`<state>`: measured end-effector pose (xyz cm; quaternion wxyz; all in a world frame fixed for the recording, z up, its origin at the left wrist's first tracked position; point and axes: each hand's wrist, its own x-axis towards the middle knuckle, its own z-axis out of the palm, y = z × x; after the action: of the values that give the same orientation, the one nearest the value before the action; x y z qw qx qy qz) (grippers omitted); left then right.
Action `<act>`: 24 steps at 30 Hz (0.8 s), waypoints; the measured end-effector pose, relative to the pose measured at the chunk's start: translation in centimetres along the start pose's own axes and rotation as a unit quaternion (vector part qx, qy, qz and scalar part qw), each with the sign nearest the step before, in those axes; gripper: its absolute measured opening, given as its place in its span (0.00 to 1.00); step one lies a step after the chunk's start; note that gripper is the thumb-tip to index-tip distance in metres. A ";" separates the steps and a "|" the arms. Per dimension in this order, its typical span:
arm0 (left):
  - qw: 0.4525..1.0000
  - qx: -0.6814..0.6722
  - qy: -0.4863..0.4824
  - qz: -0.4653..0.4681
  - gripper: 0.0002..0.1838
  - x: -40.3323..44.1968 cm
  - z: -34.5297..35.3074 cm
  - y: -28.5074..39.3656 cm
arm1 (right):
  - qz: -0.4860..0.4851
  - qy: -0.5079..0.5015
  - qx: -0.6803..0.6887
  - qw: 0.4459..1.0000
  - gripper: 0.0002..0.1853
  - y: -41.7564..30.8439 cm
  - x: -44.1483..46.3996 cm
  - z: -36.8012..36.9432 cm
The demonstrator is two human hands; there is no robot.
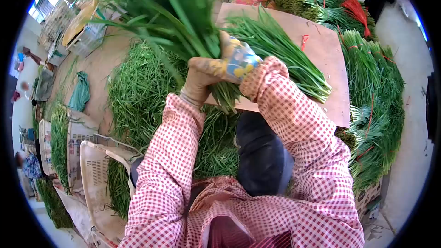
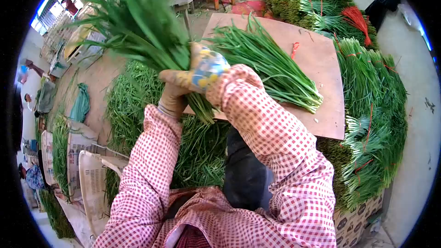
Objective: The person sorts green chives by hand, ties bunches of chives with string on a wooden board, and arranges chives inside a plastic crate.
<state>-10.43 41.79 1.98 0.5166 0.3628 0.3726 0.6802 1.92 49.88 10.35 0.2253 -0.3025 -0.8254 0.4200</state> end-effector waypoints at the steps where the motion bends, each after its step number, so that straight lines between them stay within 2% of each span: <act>1: 0.997 -0.069 0.027 -0.027 0.33 -1.7 -0.7 -0.5 | -0.018 -0.060 -0.095 0.994 0.61 -1.8 0.0 0.3; 2: 0.997 -0.069 0.035 -0.026 0.33 -3.0 -0.6 -0.4 | -0.036 -0.076 -0.136 0.987 0.62 -2.3 0.2 1.5; 4: 0.972 -0.221 0.083 0.003 0.34 -5.6 0.5 -0.7 | -0.059 -0.105 -0.195 0.973 0.62 -3.2 -0.3 4.1; 5: 0.949 -0.296 0.106 0.022 0.35 -6.7 1.1 -0.8 | -0.063 -0.116 -0.196 0.972 0.62 -3.6 -0.6 4.8; 6: 0.920 -0.368 0.127 0.041 0.35 -7.8 1.4 -0.9 | -0.028 -0.175 -0.154 0.972 0.60 -4.0 -1.0 5.1; 7: 0.918 -0.371 0.135 0.046 0.35 -9.0 1.2 -1.2 | 0.010 -0.233 -0.112 0.966 0.58 -4.5 -1.6 5.3; 8: 0.922 -0.351 0.148 0.076 0.37 -10.3 0.9 -1.7 | 0.057 -0.318 -0.092 0.942 0.46 -7.2 -2.1 3.0; 9: 0.925 -0.329 0.159 0.106 0.39 -11.3 0.5 -2.0 | -0.245 -0.317 -0.180 0.898 0.34 -4.1 -1.6 2.1; 10: 0.917 -0.357 0.122 0.126 0.37 -11.9 0.2 -1.9 | -0.123 -0.299 -0.066 0.944 0.33 -4.2 -2.3 1.4; 11: 0.916 -0.359 0.121 0.131 0.37 -12.4 0.1 -1.6 | -0.010 -0.249 0.065 0.966 0.31 -4.3 -3.0 0.7; 12: 0.916 -0.363 0.096 0.141 0.37 -12.6 0.1 -1.3 | -0.049 -0.255 0.059 0.964 0.36 -1.3 -3.1 -0.1; 14: 0.910 -0.378 0.064 0.157 0.37 -12.8 0.7 -0.5 | -0.046 -0.266 0.023 0.963 0.41 1.0 -4.0 -0.7; 15: 0.913 -0.367 0.082 0.159 0.37 -12.8 0.5 -0.8 | -0.002 -0.269 -0.006 0.963 0.42 1.8 -5.3 -0.8; 16: 0.912 -0.369 0.078 0.160 0.36 -12.8 1.4 -0.2 | 0.017 -0.298 -0.063 0.952 0.49 -1.7 -7.3 -1.4; 17: 0.912 -0.369 0.074 0.160 0.36 -12.8 2.3 0.5 | 0.001 -0.262 0.017 0.965 0.55 -0.6 -9.1 -0.6; 19: 0.924 -0.347 0.090 0.133 0.29 -12.5 2.2 -0.1 | -0.045 -0.245 -0.151 0.957 0.59 -4.9 -11.7 -0.8; 20: 0.923 -0.356 0.080 0.121 0.28 -12.4 2.9 -0.2 | -0.003 -0.215 -0.133 0.968 0.64 -5.1 -13.0 0.3; 21: 0.922 -0.365 0.069 0.109 0.27 -12.1 3.6 -0.3 | 0.009 -0.182 -0.186 0.966 0.71 -5.0 -13.9 0.9; 24: 0.921 -0.365 0.095 0.096 0.26 -12.1 6.3 -0.8 | 0.027 -0.089 -0.272 0.958 0.70 -3.8 -15.9 1.8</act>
<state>-2.15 30.99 2.86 0.5078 0.1168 0.1086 0.8466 11.03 36.15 10.69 0.0494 -0.3357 -0.9168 0.2108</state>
